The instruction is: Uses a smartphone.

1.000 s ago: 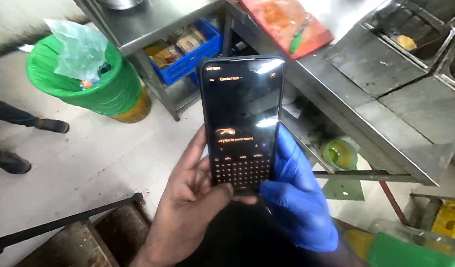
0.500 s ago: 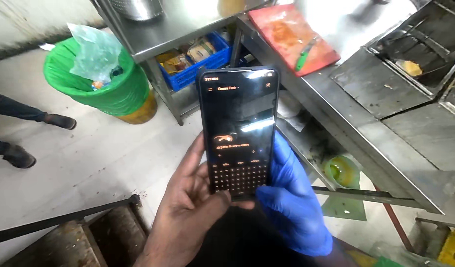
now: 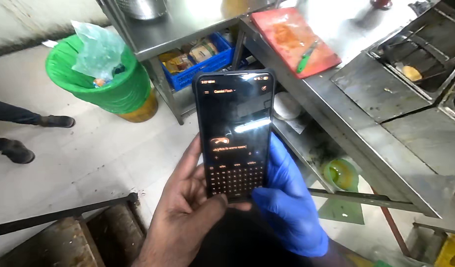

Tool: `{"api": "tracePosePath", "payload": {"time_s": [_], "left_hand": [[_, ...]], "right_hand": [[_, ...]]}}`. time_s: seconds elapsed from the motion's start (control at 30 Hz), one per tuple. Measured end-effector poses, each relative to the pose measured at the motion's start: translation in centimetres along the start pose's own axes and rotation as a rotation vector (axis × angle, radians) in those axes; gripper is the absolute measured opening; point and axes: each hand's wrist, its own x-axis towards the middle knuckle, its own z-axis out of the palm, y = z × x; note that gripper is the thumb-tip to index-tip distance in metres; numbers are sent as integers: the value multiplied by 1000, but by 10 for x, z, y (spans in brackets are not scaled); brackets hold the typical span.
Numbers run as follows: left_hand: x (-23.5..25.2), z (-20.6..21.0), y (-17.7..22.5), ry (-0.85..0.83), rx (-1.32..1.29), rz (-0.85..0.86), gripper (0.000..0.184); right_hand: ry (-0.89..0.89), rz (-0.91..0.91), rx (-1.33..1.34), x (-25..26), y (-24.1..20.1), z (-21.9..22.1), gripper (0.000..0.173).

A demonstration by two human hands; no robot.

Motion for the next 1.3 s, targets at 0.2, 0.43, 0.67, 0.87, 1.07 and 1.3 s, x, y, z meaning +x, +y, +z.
{"api": "tracePosePath", "payload": {"time_s": [0.2, 0.43, 0.67, 0.87, 1.07, 1.3], "left_hand": [[-6, 0, 0, 9, -8, 3, 89], [-10, 2, 0, 19, -16, 9, 92], [-13, 0, 3, 2, -28, -10, 92], [-15, -4, 5, -24, -5, -2, 96], [-16, -9, 8, -48, -22, -6, 99], [-14, -16, 9, -46, -28, -18, 98]], "right_hand": [[-1, 17, -4, -2, 1, 3, 79], [1, 28, -12, -3, 0, 7, 79], [-8, 21, -13, -5, 0, 10, 80], [-19, -12, -48, -6, -1, 14, 84], [-55, 0, -15, -7, 2, 13, 93], [-53, 15, 50, -4, 6, 14, 98]]}}
